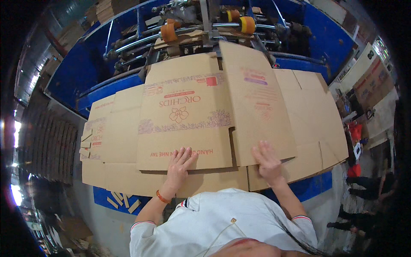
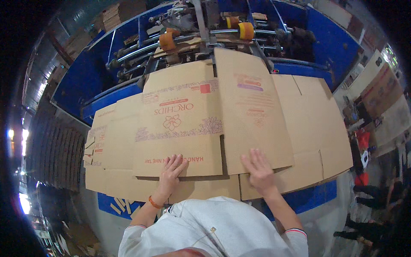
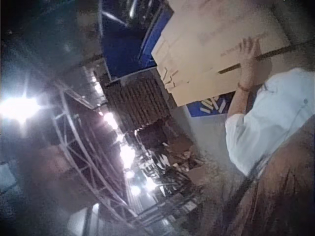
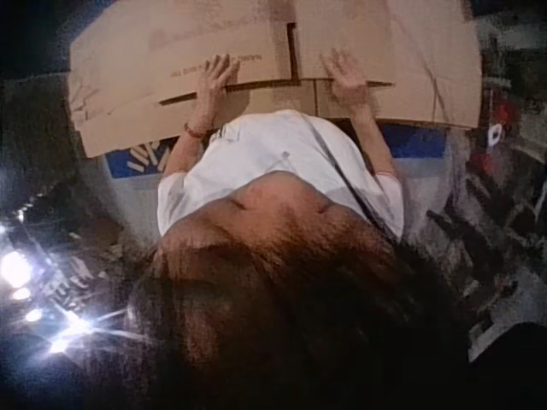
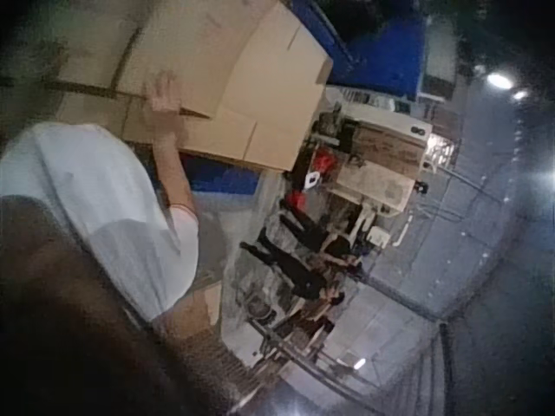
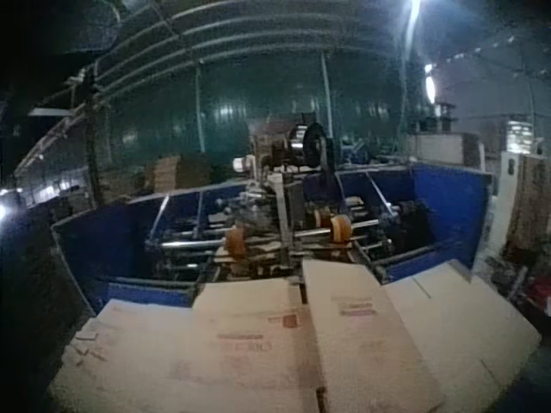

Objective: The person repeatedly picks up flat cardboard sheets from a conveyor and stacks them by hand. The person aligns each sheet and places it onto a growing pile on the conveyor table.

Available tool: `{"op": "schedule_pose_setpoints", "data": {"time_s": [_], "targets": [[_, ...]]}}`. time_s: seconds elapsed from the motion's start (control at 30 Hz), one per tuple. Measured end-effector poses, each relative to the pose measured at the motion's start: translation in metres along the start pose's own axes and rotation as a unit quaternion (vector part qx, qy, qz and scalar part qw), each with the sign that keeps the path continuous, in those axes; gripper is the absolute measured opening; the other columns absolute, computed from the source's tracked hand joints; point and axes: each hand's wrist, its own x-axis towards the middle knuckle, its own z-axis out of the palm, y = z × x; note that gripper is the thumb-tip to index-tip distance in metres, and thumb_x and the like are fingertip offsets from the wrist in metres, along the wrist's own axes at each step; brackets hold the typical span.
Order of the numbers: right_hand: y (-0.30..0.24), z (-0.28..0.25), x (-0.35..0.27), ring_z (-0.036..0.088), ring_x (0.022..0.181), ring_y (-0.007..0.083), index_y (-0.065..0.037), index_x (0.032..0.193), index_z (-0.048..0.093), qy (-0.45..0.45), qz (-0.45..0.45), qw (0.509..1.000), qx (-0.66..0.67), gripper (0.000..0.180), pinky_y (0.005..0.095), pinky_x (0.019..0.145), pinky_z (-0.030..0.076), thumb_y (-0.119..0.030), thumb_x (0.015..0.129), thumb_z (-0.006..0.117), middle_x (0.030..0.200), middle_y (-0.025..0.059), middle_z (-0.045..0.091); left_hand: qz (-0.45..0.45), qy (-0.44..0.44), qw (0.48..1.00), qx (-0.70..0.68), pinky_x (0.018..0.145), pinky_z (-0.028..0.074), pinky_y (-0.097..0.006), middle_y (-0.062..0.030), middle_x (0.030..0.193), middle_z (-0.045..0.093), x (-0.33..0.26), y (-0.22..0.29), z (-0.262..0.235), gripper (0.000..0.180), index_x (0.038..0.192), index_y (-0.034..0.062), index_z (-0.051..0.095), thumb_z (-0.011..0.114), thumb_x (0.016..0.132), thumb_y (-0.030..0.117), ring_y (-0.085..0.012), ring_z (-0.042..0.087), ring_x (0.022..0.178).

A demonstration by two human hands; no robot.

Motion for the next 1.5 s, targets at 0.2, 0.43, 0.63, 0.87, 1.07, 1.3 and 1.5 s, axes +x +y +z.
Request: {"op": "schedule_pose_setpoints", "data": {"time_s": [0.2, 0.43, 0.63, 0.87, 1.07, 1.3, 1.5], "targets": [[-0.003, 0.025, -0.012, 0.056, 0.114, 0.0382, -0.012, 0.123, 0.061, -0.085, -0.029, 0.995, -0.034, 0.056, 0.0462, 0.099, 0.044, 0.0, 0.068, 0.057, 0.124, 0.0218, 0.057, 0.006, -0.012, 1.0, -0.006, 0.109, 0.029, -0.051, -0.0149, 0.137, 0.05, 0.007, 0.006, -0.008, 0.064, 0.126, 0.0138, 0.06, 0.051, 0.068, -0.011, -0.0372, 0.044, 0.129], [0.009, 0.04, 0.019, 0.055, 0.116, 0.0363, -0.013, 0.122, 0.062, -0.086, -0.039, 0.995, -0.029, 0.057, 0.045, 0.097, 0.045, 0.001, 0.067, 0.058, 0.125, 0.0203, 0.057, 0.049, 0.001, 0.999, 0.025, 0.105, 0.034, -0.052, -0.0156, 0.134, 0.052, 0.032, -0.027, -0.004, 0.06, 0.128, 0.0127, 0.057, 0.054, 0.072, -0.008, -0.0379, 0.048, 0.124], [0.042, 0.073, 0.061, 0.057, 0.113, 0.0348, -0.015, 0.12, 0.063, -0.042, -0.031, 0.998, -0.037, 0.055, 0.0431, 0.095, 0.048, 0.002, 0.068, 0.057, 0.125, 0.0166, 0.058, 0.052, 0.023, 0.998, 0.018, 0.108, 0.032, -0.049, -0.0148, 0.135, 0.051, 0.084, -0.055, 0.009, 0.065, 0.127, 0.0114, 0.057, 0.054, 0.067, -0.012, -0.0343, 0.046, 0.126], [0.101, 0.12, 0.146, 0.052, 0.118, 0.0348, -0.017, 0.124, 0.06, -0.026, 0.015, 0.999, 0.041, 0.051, 0.0435, 0.1, 0.043, -0.003, 0.075, 0.054, 0.127, 0.017, 0.055, 0.054, 0.059, 0.995, 0.067, 0.106, 0.032, -0.051, -0.0129, 0.133, 0.053, 0.183, -0.101, 0.024, 0.06, 0.128, 0.0124, 0.056, 0.051, 0.072, -0.008, -0.0326, 0.047, 0.124], [0.135, 0.132, 0.167, 0.038, 0.133, 0.0316, -0.009, 0.134, 0.049, 0.001, 0.093, 0.98, -0.176, 0.046, 0.0398, 0.11, 0.033, -0.016, 0.088, 0.05, 0.141, 0.0169, 0.044, -0.091, 0.095, 0.971, 0.2, 0.108, 0.028, -0.055, -0.0103, 0.135, 0.051, 0.181, -0.154, -0.006, 0.053, 0.134, 0.0102, 0.049, 0.055, 0.082, 0.012, -0.0269, 0.046, 0.126], [0.153, 0.12, 0.133, 0.043, 0.129, 0.033, -0.002, 0.124, 0.057, -0.061, 0.165, 0.984, -0.021, 0.037, 0.0414, 0.107, 0.035, -0.021, 0.092, 0.051, 0.134, 0.0197, 0.05, -0.63, 0.174, 0.742, 0.149, 0.094, 0.045, -0.045, -0.0239, 0.117, 0.06, -0.056, -0.368, -0.114, 0.068, 0.138, -0.0081, 0.03, 0.055, 0.089, 0.031, -0.0393, 0.058, 0.106], [0.162, 0.123, 0.134, 0.045, 0.127, 0.0341, -0.002, 0.123, 0.058, -0.054, 0.155, 0.985, -0.061, 0.036, 0.0409, 0.106, 0.036, -0.02, 0.093, 0.05, 0.134, 0.0197, 0.05, -0.585, 0.093, 0.759, 0.27, 0.085, 0.048, -0.047, -0.0249, 0.108, 0.064, -0.079, -0.345, -0.137, 0.072, 0.115, -0.0056, 0.059, 0.059, 0.082, 0.058, -0.037, 0.065, 0.096]]}}
